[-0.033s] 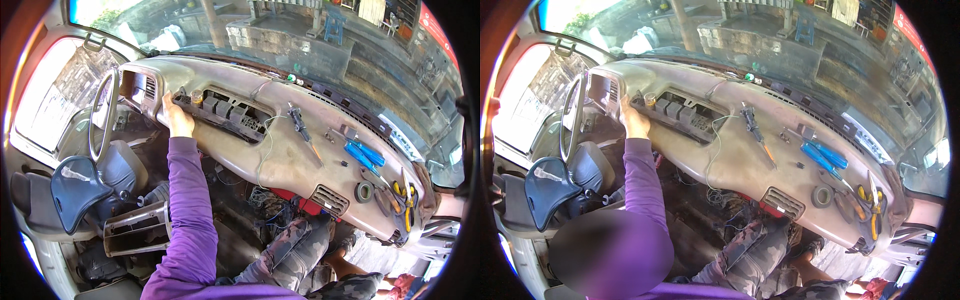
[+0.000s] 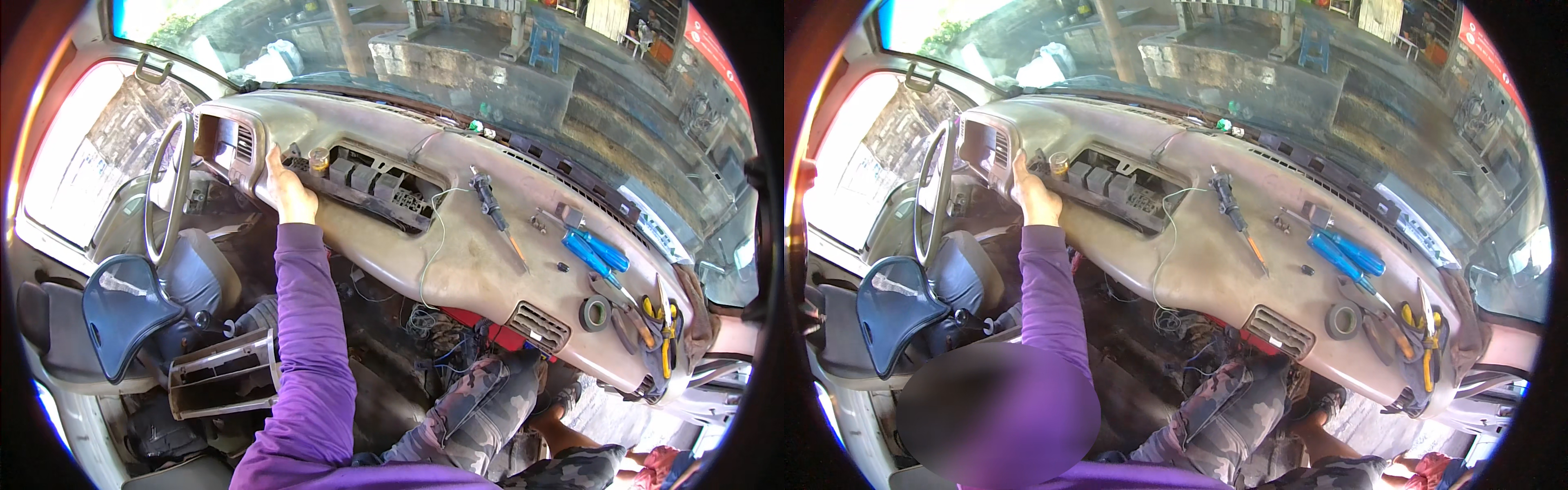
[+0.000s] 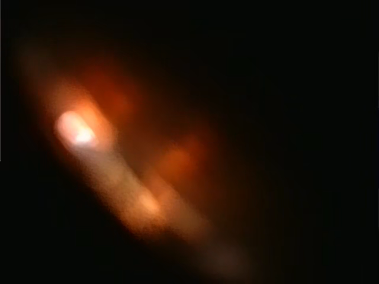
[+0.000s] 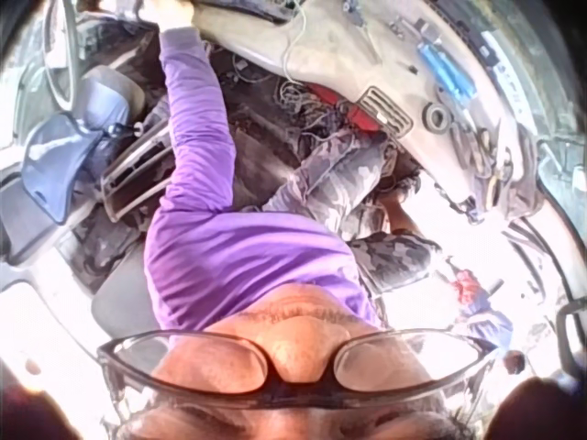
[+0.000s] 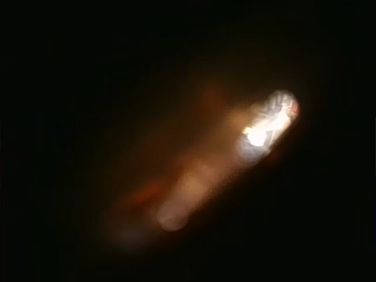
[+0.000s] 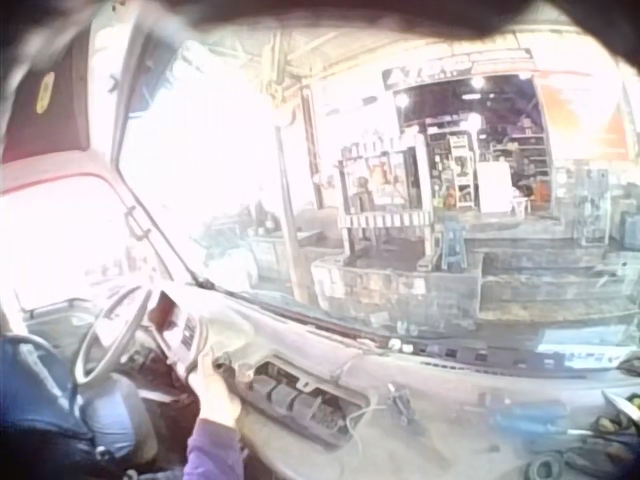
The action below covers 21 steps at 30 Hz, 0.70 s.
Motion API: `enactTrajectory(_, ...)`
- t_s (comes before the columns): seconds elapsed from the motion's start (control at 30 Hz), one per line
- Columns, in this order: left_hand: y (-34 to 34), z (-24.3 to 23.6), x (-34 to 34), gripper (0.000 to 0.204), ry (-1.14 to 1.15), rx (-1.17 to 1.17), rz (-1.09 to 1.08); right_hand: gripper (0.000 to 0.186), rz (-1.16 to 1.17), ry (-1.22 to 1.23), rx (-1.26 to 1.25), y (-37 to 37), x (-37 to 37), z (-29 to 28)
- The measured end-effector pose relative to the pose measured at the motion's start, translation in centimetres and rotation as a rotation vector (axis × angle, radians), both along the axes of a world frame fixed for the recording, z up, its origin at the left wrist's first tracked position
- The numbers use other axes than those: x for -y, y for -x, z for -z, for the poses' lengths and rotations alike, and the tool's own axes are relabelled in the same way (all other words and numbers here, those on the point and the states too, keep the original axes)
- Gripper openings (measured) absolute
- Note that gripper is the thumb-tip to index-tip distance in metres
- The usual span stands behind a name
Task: The person works under the dashboard of a car, manipulating wires and components with both hands. They use a flashlight to inspect the area and handle various tools and parts while seated in the driver's seat.
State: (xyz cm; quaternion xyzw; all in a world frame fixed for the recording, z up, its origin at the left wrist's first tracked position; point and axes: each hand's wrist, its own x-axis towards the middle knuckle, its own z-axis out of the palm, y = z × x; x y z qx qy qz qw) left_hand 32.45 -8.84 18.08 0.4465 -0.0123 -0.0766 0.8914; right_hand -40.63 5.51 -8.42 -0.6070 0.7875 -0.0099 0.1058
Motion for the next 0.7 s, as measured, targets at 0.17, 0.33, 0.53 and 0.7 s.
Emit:
enactTrajectory(0.17,-1.3,2.1,-1.9,0.026,0.322,0.152,0.066,0.054,-0.015,-0.012,0.006,-0.3,0.2,0.0)
enactTrajectory(0.33,0.4,1.0,-2.2,0.024,0.466,0.098,0.184,0.053,-0.008,-0.009,0.002,-0.2,0.4,0.1)
enactTrajectory(0.53,0.5,1.1,-2.9,0.032,0.585,0.116,0.191,0.053,-0.003,-0.008,0.01,0.1,0.2,0.0)
enactTrajectory(0.7,0.1,1.3,-3.1,0.029,0.611,0.131,0.211,0.052,0.005,-0.006,0.023,0.1,-0.3,0.0)
